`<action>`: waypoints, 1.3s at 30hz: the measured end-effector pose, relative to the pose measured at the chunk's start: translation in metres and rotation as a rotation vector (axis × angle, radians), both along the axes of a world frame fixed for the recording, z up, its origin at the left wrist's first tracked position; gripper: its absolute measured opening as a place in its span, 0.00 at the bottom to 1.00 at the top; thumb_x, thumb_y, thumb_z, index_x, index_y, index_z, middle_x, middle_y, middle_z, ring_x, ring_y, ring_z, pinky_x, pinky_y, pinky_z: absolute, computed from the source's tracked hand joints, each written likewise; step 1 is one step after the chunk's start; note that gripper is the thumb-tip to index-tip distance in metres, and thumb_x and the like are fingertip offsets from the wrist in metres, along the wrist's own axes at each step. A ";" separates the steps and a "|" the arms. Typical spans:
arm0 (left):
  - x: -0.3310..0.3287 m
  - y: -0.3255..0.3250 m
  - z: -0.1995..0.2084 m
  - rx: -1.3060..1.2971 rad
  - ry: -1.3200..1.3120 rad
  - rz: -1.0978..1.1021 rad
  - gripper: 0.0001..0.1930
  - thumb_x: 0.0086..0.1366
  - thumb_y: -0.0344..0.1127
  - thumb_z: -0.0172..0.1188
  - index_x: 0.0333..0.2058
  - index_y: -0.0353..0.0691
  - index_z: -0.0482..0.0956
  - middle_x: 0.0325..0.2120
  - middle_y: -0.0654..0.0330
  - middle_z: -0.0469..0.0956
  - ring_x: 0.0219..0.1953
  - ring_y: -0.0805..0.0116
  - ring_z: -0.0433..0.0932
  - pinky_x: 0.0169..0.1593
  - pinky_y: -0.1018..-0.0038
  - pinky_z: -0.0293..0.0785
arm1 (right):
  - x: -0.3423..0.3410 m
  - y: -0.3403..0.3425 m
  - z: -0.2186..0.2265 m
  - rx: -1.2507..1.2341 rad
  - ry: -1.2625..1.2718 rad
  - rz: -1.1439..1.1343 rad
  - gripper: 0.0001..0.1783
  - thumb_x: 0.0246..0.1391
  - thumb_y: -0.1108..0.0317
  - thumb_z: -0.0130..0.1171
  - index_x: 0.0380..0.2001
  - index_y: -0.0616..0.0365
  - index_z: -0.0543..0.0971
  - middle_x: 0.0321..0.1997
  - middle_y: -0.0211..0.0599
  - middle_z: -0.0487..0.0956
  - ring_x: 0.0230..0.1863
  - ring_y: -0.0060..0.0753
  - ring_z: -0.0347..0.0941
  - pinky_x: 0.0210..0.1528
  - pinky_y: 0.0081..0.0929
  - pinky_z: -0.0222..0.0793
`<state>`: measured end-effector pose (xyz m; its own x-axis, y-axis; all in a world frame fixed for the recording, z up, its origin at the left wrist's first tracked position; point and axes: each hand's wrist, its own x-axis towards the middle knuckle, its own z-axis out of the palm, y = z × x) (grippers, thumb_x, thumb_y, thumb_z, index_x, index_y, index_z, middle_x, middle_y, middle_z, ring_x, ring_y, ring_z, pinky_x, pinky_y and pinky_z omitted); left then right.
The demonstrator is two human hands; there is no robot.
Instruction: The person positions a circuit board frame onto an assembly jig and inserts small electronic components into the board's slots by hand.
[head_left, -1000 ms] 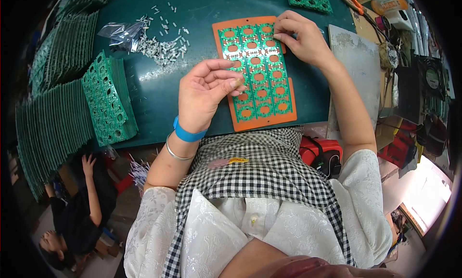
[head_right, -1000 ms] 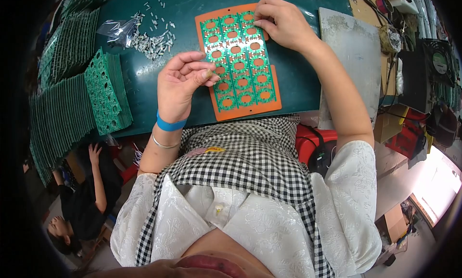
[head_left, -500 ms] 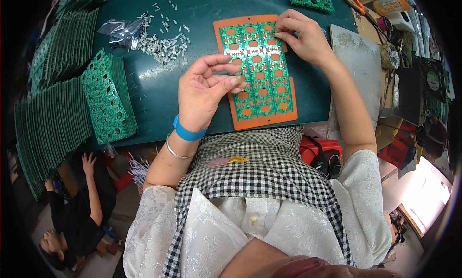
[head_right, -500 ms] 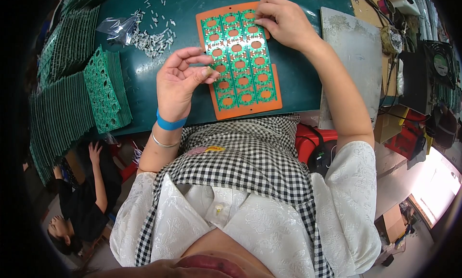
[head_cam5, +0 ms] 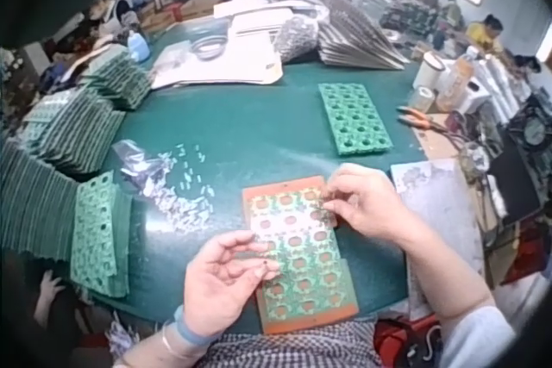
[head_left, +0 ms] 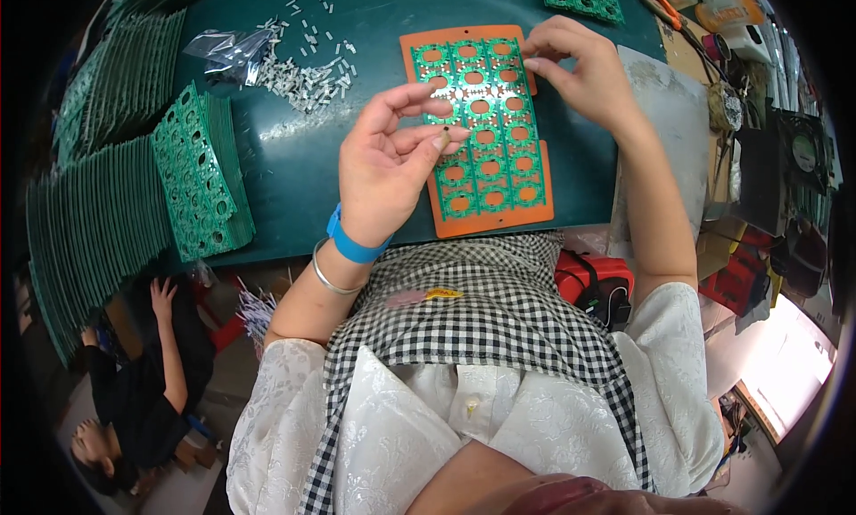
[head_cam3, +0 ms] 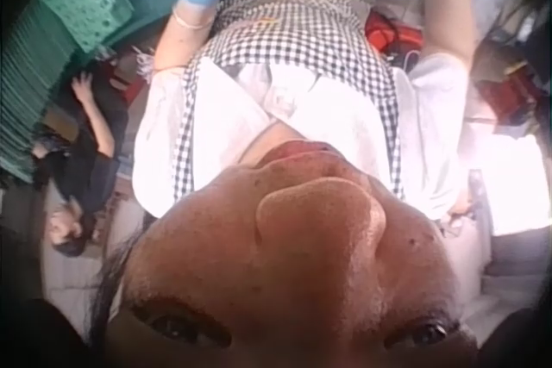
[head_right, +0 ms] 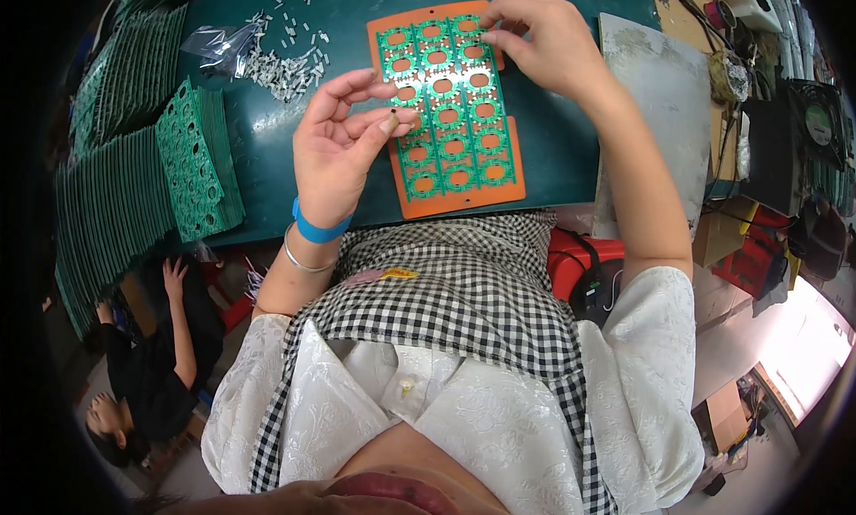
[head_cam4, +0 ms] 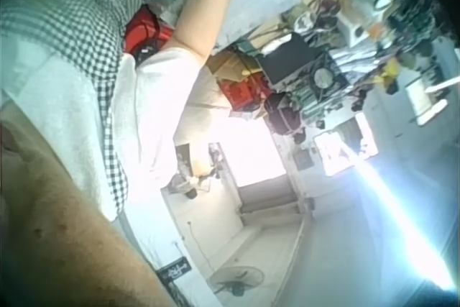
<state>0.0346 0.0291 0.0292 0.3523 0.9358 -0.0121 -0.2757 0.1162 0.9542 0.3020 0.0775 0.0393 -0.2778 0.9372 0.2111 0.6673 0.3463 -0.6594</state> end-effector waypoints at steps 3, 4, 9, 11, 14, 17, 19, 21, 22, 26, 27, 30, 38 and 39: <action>0.005 0.001 0.004 0.025 -0.028 -0.023 0.25 0.63 0.15 0.51 0.59 0.32 0.61 0.56 0.47 0.67 0.46 0.60 0.82 0.50 0.72 0.82 | -0.019 -0.018 0.008 0.012 0.128 0.093 0.07 0.49 0.76 0.66 0.33 0.60 0.80 0.34 0.32 0.78 0.34 0.30 0.77 0.34 0.27 0.74; 0.006 0.001 0.005 0.024 -0.025 -0.020 0.25 0.63 0.15 0.51 0.59 0.32 0.61 0.56 0.47 0.67 0.46 0.60 0.82 0.50 0.72 0.82 | -0.027 -0.024 0.014 -0.006 0.176 0.161 0.08 0.48 0.76 0.67 0.33 0.60 0.80 0.34 0.32 0.78 0.34 0.29 0.77 0.34 0.27 0.73; 0.012 -0.001 0.011 0.066 0.005 -0.068 0.31 0.61 0.12 0.51 0.62 0.36 0.57 0.57 0.49 0.66 0.44 0.63 0.83 0.47 0.72 0.83 | -0.051 -0.042 0.026 0.022 0.239 0.254 0.10 0.44 0.76 0.68 0.33 0.58 0.81 0.34 0.33 0.78 0.35 0.35 0.76 0.35 0.30 0.72; 0.013 -0.004 0.011 0.099 0.058 -0.070 0.33 0.60 0.12 0.51 0.63 0.37 0.56 0.58 0.49 0.66 0.43 0.63 0.83 0.46 0.73 0.83 | -0.054 -0.045 0.027 -0.136 0.209 0.255 0.10 0.43 0.76 0.68 0.33 0.58 0.81 0.33 0.33 0.78 0.36 0.37 0.76 0.36 0.31 0.72; 0.014 -0.008 0.011 0.190 0.157 -0.060 0.37 0.58 0.10 0.50 0.65 0.40 0.54 0.59 0.49 0.66 0.42 0.64 0.83 0.45 0.73 0.83 | -0.054 -0.046 0.023 -0.036 0.162 0.344 0.08 0.44 0.77 0.67 0.30 0.59 0.80 0.32 0.33 0.77 0.36 0.38 0.75 0.36 0.31 0.72; 0.011 -0.009 0.011 -0.012 0.032 -0.179 0.38 0.57 0.11 0.53 0.65 0.42 0.57 0.56 0.51 0.69 0.39 0.66 0.83 0.42 0.74 0.83 | -0.052 -0.048 0.020 -0.011 0.115 0.405 0.07 0.46 0.77 0.65 0.29 0.60 0.77 0.32 0.34 0.75 0.35 0.38 0.75 0.36 0.30 0.72; -0.001 0.002 0.008 0.021 0.143 -0.202 0.34 0.57 0.13 0.55 0.62 0.41 0.61 0.54 0.51 0.71 0.38 0.68 0.83 0.40 0.75 0.82 | -0.047 -0.046 0.019 -0.028 0.121 0.352 0.07 0.48 0.77 0.64 0.30 0.60 0.76 0.33 0.34 0.75 0.35 0.37 0.75 0.36 0.30 0.72; -0.018 0.024 -0.002 0.391 0.536 -0.089 0.22 0.54 0.19 0.61 0.50 0.37 0.76 0.44 0.53 0.77 0.33 0.68 0.82 0.34 0.75 0.78 | -0.038 -0.043 0.018 -0.033 0.151 0.242 0.07 0.51 0.75 0.62 0.33 0.61 0.74 0.35 0.36 0.74 0.35 0.35 0.74 0.36 0.27 0.71; -0.025 0.038 -0.006 0.576 0.775 0.096 0.17 0.54 0.25 0.67 0.44 0.39 0.80 0.37 0.59 0.80 0.33 0.69 0.80 0.35 0.75 0.76 | -0.030 -0.041 0.016 -0.033 0.148 0.235 0.07 0.51 0.75 0.62 0.33 0.61 0.74 0.35 0.36 0.74 0.35 0.35 0.74 0.36 0.27 0.71; -0.057 0.087 -0.033 0.828 1.337 0.387 0.13 0.54 0.43 0.69 0.33 0.43 0.82 0.36 0.57 0.78 0.41 0.54 0.73 0.44 0.59 0.71 | -0.015 -0.030 0.003 -0.018 0.076 0.055 0.05 0.54 0.75 0.60 0.32 0.62 0.73 0.36 0.35 0.74 0.36 0.32 0.74 0.36 0.26 0.71; -0.056 0.093 -0.036 0.786 1.397 0.390 0.12 0.55 0.44 0.68 0.33 0.43 0.83 0.36 0.58 0.78 0.42 0.55 0.73 0.44 0.58 0.70 | -0.012 -0.029 -0.002 -0.013 0.046 0.032 0.05 0.54 0.74 0.60 0.32 0.62 0.74 0.36 0.35 0.74 0.36 0.32 0.74 0.36 0.26 0.71; -0.054 0.096 -0.042 0.699 1.451 0.330 0.11 0.56 0.43 0.68 0.32 0.44 0.82 0.35 0.61 0.79 0.43 0.56 0.73 0.44 0.58 0.68 | -0.008 -0.026 -0.012 -0.029 0.028 -0.002 0.05 0.53 0.73 0.61 0.31 0.61 0.74 0.35 0.34 0.74 0.34 0.33 0.74 0.35 0.27 0.71; -0.047 0.075 -0.037 0.714 1.355 0.114 0.07 0.57 0.37 0.66 0.30 0.43 0.80 0.31 0.63 0.77 0.42 0.57 0.72 0.44 0.60 0.65 | -0.007 -0.025 -0.020 0.041 -0.052 0.017 0.06 0.52 0.74 0.60 0.30 0.62 0.74 0.35 0.37 0.73 0.32 0.40 0.73 0.35 0.32 0.70; -0.047 0.072 -0.036 0.733 1.349 0.110 0.06 0.57 0.35 0.66 0.30 0.42 0.79 0.31 0.62 0.77 0.41 0.57 0.72 0.44 0.60 0.65 | -0.007 -0.025 -0.021 0.069 -0.069 0.023 0.06 0.52 0.74 0.61 0.31 0.62 0.74 0.35 0.37 0.73 0.33 0.41 0.73 0.35 0.34 0.70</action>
